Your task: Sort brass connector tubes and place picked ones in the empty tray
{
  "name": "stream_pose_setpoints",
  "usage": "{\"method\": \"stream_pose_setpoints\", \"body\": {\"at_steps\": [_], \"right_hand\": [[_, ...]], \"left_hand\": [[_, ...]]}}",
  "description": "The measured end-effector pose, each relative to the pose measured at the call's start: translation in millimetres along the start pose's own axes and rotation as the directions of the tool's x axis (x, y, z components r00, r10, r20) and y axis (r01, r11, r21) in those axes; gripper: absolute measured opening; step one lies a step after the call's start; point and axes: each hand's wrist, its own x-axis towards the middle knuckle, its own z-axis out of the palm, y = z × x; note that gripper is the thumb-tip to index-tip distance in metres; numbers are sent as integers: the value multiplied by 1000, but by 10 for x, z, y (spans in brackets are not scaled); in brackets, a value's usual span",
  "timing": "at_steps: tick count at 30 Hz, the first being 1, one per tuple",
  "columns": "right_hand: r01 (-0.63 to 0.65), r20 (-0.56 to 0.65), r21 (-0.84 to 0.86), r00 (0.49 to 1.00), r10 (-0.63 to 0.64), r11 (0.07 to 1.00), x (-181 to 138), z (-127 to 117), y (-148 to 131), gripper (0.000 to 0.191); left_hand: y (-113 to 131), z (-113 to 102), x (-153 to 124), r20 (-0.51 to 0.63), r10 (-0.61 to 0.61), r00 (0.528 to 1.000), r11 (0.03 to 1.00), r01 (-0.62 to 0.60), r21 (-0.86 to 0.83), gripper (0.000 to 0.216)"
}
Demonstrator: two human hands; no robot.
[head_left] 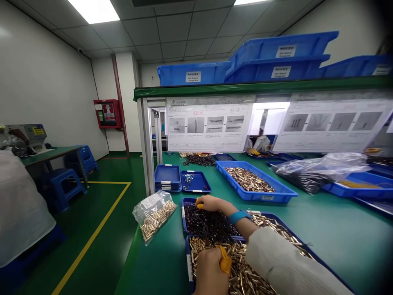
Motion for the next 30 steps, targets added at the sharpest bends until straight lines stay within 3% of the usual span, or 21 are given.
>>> {"method": "stream_pose_setpoints", "body": {"at_steps": [5,10,15,20,25,28,30], "right_hand": [[103,-18,67,995,-102,992,-332,-150,181,33],[171,-104,137,982,-157,976,-624,-142,163,25],[172,-168,172,975,-143,970,-920,-118,61,25],[121,-283,239,958,-50,963,-1217,-103,11,25],[88,-439,455,888,137,886,-1527,280,77,23],[133,-407,654,891,199,745,-1622,671,156,25],[131,-385,704,896,220,699,-1633,892,195,35]], "left_hand": [[6,-18,-19,23,-34,999,999,34,15,30],[-22,-3,-15,27,-50,998,998,50,-23,29],[-60,33,-5,9,1,1000,997,0,-72,27],[-111,54,0,11,14,1000,998,-14,-62,26],[-74,32,-22,6,39,999,998,-39,-58,27],[-6,2,-37,26,19,999,994,-17,-105,23],[40,-19,-40,53,-36,998,986,44,-158,16]]}}
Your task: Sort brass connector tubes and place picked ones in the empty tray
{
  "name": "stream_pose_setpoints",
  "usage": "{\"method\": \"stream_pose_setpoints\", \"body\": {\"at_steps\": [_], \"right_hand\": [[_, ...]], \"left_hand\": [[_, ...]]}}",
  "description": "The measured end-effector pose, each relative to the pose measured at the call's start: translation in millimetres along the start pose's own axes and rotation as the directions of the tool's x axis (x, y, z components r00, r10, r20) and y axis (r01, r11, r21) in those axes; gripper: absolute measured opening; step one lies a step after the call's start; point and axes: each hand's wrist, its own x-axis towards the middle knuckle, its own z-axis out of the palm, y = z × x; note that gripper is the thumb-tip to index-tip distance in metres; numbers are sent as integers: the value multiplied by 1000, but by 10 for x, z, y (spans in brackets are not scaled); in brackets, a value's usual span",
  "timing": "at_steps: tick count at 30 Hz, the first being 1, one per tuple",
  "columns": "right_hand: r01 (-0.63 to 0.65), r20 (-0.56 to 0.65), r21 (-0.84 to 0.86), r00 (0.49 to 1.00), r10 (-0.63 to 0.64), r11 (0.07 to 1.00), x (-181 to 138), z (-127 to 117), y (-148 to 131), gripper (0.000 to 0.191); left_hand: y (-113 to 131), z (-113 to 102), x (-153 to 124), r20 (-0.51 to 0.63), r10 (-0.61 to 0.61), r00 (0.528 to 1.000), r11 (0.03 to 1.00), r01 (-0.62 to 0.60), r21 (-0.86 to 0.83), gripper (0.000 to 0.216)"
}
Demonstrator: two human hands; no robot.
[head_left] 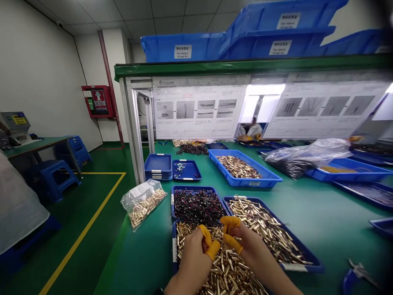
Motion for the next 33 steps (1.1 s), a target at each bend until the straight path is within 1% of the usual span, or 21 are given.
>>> {"method": "stream_pose_setpoints", "body": {"at_steps": [2,4,6,9,11,13,15,17,20,22,25,29,31,33], "right_hand": [[-5,-17,24,1000,5,1000,-45,76,111,44],[1,-40,62,999,2,998,-70,116,150,47],[-8,-49,93,999,12,996,-92,124,135,39],[-19,11,96,1000,18,995,-126,104,71,20],[-27,47,63,999,24,998,-141,91,29,10],[-32,55,-11,998,33,999,-148,89,8,5],[-26,40,-90,999,30,996,-152,101,13,6],[-18,33,-115,999,22,993,-161,121,39,7],[-40,35,-89,998,43,995,-186,146,83,8],[-78,44,-77,996,82,994,-198,153,106,13],[-110,42,-82,993,114,990,-197,155,141,18],[-111,5,-99,994,112,989,-176,166,202,22],[-97,-8,-101,995,97,990,-173,173,212,21],[-91,12,-53,996,91,994,-182,174,192,17]], "left_hand": [[35,-9,0,9,-32,999,997,33,-72,9],[53,-12,3,13,-22,1000,989,23,-144,11],[56,-9,6,31,-4,1000,982,9,-188,16],[46,1,6,51,17,999,987,-8,-161,14],[38,8,3,46,20,999,993,-15,-121,13],[36,14,2,51,20,999,996,-15,-93,14],[42,19,0,55,20,998,998,-16,-65,14],[56,24,-3,51,27,998,999,-25,-41,12],[78,27,-11,28,55,998,996,-53,-72,10],[85,20,-16,8,70,998,993,-69,-96,11],[83,2,-21,-8,82,997,993,-82,-79,12],[73,-10,-29,-8,108,994,993,-108,-53,11],[71,-4,-41,-20,140,990,990,-140,-24,9],[74,6,-62,-46,189,981,982,-188,7,8]]}}
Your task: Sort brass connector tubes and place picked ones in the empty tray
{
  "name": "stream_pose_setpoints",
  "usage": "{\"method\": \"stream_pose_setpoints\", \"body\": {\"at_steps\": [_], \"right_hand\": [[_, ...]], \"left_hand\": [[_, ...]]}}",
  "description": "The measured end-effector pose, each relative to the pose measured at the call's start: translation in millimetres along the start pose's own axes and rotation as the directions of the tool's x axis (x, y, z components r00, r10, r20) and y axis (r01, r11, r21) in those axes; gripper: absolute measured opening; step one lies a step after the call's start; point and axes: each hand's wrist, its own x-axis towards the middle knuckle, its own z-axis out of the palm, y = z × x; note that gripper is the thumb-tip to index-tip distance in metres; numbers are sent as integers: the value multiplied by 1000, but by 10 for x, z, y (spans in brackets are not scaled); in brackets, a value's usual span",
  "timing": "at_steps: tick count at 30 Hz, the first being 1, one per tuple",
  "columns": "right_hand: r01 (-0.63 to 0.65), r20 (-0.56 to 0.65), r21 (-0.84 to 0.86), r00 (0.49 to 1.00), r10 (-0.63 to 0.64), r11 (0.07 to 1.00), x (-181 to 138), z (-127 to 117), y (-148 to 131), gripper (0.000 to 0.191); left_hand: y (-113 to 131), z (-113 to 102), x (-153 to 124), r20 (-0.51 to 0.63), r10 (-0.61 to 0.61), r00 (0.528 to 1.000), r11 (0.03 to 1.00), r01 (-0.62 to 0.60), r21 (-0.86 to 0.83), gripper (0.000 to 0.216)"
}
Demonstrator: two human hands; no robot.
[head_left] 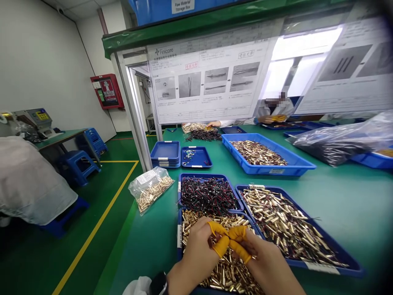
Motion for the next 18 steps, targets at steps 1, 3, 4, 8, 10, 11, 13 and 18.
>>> {"method": "stream_pose_setpoints", "body": {"at_steps": [1,3,4,8,10,11,13,18], "right_hand": [[-8,34,52,999,6,999,-9,-4,-21,15],[-51,136,200,990,24,978,-31,-23,-82,14],[-79,182,285,983,27,955,-40,-36,-116,16],[-136,230,545,973,9,827,-44,-98,-233,34],[-167,233,550,972,42,818,-30,-114,-259,40],[-185,223,528,972,74,829,-23,-116,-264,41],[-219,172,486,973,153,846,-13,-112,-259,42],[-265,69,501,961,267,824,-3,-103,-236,50]], "left_hand": [[5,3,-11,-20,27,999,1000,-27,8,8],[17,3,-32,-58,69,996,998,-70,-8,7],[24,0,-40,-79,80,994,996,-82,-28,6],[56,-21,-47,-143,66,987,989,-84,-121,6],[59,-31,-33,-143,53,988,988,-72,-134,6],[53,-36,-21,-135,37,990,990,-56,-133,6],[25,-43,8,-122,-25,992,995,13,-95,7],[-99,-21,49,100,-128,987,930,84,357,10]]}}
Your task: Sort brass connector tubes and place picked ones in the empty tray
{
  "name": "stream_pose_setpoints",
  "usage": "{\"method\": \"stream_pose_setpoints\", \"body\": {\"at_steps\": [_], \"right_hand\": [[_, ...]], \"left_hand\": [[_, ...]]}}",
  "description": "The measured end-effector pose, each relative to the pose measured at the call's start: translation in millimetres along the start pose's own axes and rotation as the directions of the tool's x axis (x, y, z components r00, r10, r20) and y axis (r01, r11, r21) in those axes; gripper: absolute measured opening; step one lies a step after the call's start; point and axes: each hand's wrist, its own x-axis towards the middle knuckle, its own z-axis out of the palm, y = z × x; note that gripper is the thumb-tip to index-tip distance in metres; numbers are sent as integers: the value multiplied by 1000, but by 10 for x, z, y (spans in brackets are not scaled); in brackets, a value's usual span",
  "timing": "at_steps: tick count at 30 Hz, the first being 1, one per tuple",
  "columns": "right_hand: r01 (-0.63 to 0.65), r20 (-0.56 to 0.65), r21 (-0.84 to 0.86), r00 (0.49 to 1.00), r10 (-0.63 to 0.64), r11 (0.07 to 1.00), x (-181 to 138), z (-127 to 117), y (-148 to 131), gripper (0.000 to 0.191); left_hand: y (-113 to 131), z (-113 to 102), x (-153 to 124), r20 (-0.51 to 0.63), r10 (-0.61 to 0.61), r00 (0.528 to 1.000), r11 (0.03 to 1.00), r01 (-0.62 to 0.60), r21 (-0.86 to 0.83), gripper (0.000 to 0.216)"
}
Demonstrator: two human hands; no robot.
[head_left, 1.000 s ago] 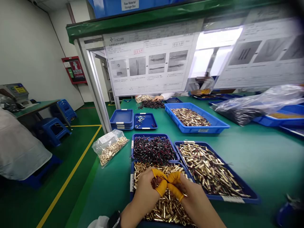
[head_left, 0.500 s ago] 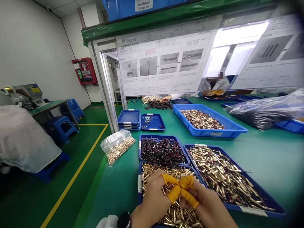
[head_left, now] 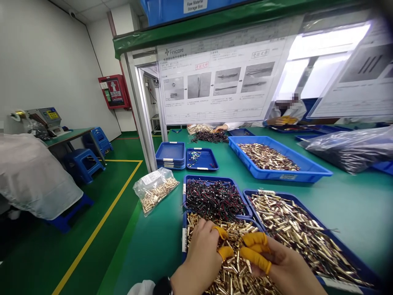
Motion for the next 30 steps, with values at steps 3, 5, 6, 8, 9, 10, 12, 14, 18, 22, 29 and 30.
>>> {"method": "stream_pose_setpoints", "body": {"at_steps": [3,5,6,8,9,10,12,14,18,22,29,30], "right_hand": [[108,-45,-53,993,-111,993,13,-9,18,45],[185,-41,-117,981,-190,976,35,-21,70,40],[204,-22,-159,977,-210,966,50,-30,112,37],[210,23,-241,977,-211,948,86,-53,212,32],[209,38,-282,978,-206,937,104,-65,262,29],[208,42,-324,978,-206,923,119,-77,305,26],[204,27,-387,977,-210,899,137,-91,356,26],[187,6,-421,979,-204,888,137,-87,353,32],[162,-3,-424,983,-181,891,92,-18,259,32],[166,-21,-428,981,-193,889,30,47,177,24],[259,5,-385,960,-279,886,34,14,161,20],[281,22,-375,955,-295,883,39,11,160,20]], "left_hand": [[-32,62,-3,124,41,991,985,-61,160,10],[-43,97,-9,131,53,990,981,-76,177,8],[-50,110,-10,127,62,990,979,-86,186,8],[-69,123,-14,118,90,989,970,-114,213,13],[-80,123,-16,114,111,987,966,-134,223,15],[-92,119,-20,114,141,983,959,-164,231,17],[-108,102,-35,127,228,965,938,-253,239,17],[-109,85,-53,149,307,940,908,-337,250,17],[-93,86,-68,153,309,938,901,-341,269,18],[-104,105,-42,121,292,949,927,-312,207,21],[-77,60,-39,-101,112,989,958,-135,-252,33],[-63,56,-42,-108,95,990,943,-125,-307,32]]}}
